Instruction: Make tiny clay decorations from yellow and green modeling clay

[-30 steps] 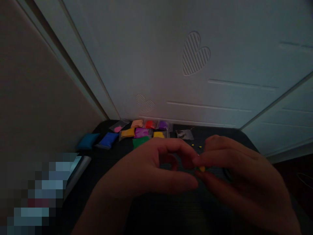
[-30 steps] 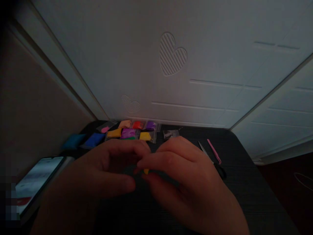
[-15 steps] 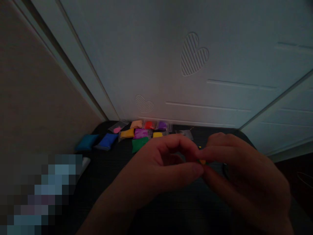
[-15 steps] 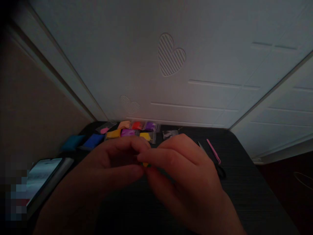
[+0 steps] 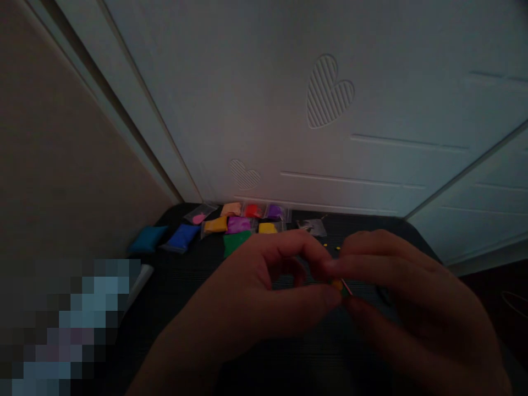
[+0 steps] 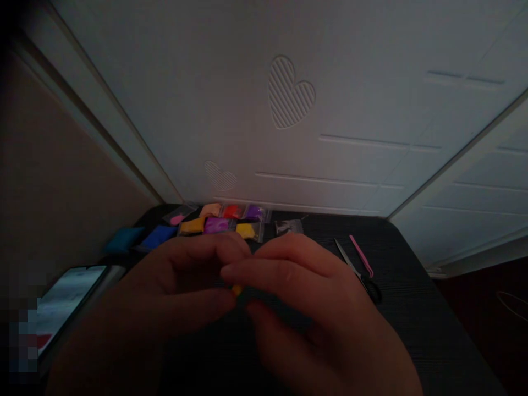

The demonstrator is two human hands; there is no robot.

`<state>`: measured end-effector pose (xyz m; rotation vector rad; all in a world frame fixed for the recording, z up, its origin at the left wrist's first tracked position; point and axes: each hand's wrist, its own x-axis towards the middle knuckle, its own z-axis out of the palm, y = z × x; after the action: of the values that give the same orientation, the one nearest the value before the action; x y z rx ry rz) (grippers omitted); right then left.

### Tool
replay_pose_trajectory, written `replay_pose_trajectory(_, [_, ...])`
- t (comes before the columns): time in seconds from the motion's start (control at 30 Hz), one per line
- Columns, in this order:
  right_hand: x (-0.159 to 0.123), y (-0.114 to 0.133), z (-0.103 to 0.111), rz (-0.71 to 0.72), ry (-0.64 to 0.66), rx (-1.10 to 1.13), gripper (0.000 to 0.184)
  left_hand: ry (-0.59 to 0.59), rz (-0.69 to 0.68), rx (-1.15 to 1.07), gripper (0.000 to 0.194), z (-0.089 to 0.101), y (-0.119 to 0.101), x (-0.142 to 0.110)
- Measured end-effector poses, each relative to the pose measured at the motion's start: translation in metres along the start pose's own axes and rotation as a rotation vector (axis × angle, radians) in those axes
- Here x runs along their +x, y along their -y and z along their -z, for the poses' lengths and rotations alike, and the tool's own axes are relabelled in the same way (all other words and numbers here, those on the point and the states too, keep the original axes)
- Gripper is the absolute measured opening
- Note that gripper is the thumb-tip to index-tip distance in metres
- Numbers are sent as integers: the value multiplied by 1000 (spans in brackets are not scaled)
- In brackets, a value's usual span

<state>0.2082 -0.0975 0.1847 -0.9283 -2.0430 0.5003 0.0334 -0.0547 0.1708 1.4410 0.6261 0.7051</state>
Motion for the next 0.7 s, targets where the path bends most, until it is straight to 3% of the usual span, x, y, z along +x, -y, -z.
replay_pose_trajectory(0.3, [2,-5,4,-5,78,173,24,92,-42,171,7,0,-3,-1])
replay_pose_trajectory(0.7, [2,-6,4,36,45,159,25,170,-8,-6,8,3,-1,3])
